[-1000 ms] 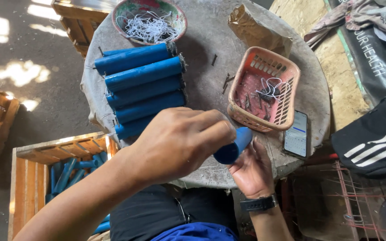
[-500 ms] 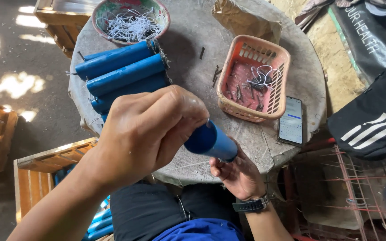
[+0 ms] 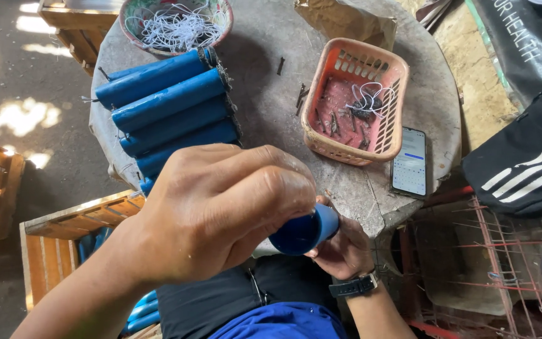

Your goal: Inserting candle wicks into blue cylindrical molds and securing the metal bases.

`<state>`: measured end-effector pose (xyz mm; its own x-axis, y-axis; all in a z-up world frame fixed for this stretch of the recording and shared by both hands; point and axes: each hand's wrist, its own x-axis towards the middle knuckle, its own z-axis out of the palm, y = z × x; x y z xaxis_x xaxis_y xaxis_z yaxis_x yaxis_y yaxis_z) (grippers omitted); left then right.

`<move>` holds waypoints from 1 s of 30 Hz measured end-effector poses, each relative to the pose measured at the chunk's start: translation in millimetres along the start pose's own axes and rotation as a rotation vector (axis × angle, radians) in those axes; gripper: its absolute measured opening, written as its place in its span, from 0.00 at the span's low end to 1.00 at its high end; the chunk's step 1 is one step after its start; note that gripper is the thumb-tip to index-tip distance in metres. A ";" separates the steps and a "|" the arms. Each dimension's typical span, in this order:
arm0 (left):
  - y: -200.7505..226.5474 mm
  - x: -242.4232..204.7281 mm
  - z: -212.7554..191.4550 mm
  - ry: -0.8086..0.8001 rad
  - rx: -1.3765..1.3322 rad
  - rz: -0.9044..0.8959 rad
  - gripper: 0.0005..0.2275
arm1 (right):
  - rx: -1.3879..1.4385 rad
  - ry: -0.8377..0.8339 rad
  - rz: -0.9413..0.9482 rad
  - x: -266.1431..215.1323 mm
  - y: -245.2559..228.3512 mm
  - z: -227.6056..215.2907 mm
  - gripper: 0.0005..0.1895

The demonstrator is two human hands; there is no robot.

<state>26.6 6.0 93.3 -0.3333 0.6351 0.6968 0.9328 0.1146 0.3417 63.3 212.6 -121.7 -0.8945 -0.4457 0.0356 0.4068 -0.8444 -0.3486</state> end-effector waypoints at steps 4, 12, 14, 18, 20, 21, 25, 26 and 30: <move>-2.6 -0.7 4.9 -0.026 0.078 0.051 0.11 | -0.236 0.208 -0.010 9.6 -4.4 14.3 0.23; -18.8 -13.5 16.8 -0.175 0.221 -0.020 0.03 | -1.048 0.221 -0.467 13.3 -28.4 53.6 0.14; -21.4 -16.5 19.0 -0.218 0.232 -0.037 0.02 | -1.155 0.178 -0.553 13.8 -34.1 76.5 0.11; -27.8 -23.0 26.3 -0.246 0.381 -0.050 0.03 | -1.515 0.038 -0.588 15.4 -40.2 118.4 0.06; -29.6 -24.5 29.4 -0.260 0.417 -0.050 0.03 | -1.658 0.014 -0.573 17.7 -41.2 129.6 0.09; -29.6 -24.7 30.4 -0.245 0.404 -0.044 0.03 | -1.734 -0.001 -0.540 19.8 -41.4 132.2 0.11; -26.0 -22.5 31.3 -0.219 0.383 -0.011 0.03 | -1.905 -0.033 -0.546 23.9 -37.5 144.0 0.06; -24.1 -22.4 31.9 -0.220 0.381 -0.003 0.03 | -1.906 -0.026 -0.553 22.5 -36.7 144.3 0.06; -19.2 -19.6 33.9 -0.223 0.374 0.044 0.02 | -1.976 0.024 -0.506 17.9 -36.5 143.9 0.05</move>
<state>19.8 17.3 51.7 -0.2925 0.7902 0.5386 0.9446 0.3264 0.0340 59.1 192.7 26.4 -0.8483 -0.3054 0.4326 -0.5281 0.5484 -0.6484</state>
